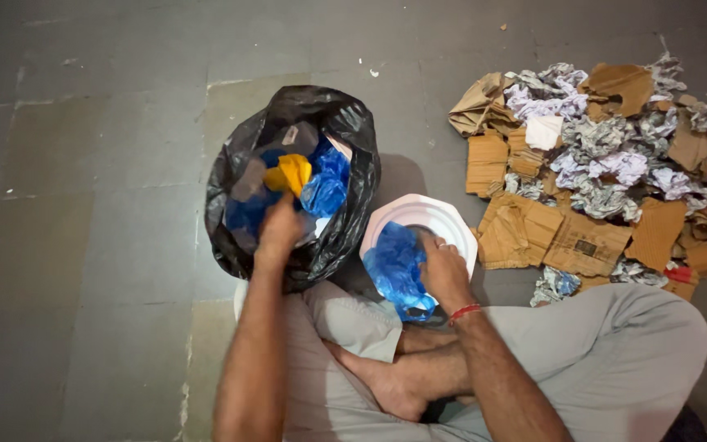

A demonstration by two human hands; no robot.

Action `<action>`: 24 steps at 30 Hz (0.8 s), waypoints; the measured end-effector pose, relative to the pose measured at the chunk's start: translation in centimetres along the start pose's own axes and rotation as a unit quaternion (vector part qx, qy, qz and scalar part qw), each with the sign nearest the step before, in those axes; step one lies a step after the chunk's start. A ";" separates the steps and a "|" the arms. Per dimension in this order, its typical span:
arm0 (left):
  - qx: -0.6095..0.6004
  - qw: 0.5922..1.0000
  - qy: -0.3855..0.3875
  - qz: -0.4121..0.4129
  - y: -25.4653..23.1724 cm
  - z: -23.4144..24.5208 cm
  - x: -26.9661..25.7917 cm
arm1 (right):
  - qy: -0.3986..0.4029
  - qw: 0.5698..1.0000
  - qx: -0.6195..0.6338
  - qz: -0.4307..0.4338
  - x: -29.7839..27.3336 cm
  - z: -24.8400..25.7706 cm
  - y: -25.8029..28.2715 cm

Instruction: The person sits on the floor and sorts waste materials by hand. They pick up blue plastic pieces and a white plastic ring from a black trash bag and place them into a white bowl, then transfer cardboard and crumpled paper from a pile on the floor into a second black trash bag.

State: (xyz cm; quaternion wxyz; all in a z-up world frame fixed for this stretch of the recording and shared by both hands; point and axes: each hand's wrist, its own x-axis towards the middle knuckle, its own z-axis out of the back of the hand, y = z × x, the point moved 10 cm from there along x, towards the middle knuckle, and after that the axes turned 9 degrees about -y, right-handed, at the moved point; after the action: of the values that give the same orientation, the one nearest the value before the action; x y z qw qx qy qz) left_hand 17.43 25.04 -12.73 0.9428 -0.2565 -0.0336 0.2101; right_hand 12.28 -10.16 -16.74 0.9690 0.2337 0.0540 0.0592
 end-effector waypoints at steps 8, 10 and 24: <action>-0.219 0.938 -0.216 -0.163 -16.2 11.6 -14.1 | 0.007 0.999 0.040 0.002 0.1 0.3 1.3; -0.292 0.940 -0.136 -0.110 -17.6 9.7 -16.6 | 0.033 0.997 0.076 -0.005 -0.3 0.5 1.5; -0.282 0.943 -0.073 -0.161 -18.9 3.4 -19.2 | -0.079 0.954 0.279 -0.076 0.7 6.4 -3.1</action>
State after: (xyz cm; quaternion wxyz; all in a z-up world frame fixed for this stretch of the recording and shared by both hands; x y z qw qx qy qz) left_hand 6.59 3.95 0.48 0.8482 -0.4870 -0.2007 0.0553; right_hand 14.07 -15.63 -12.50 0.8678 0.4943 0.0091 -0.0503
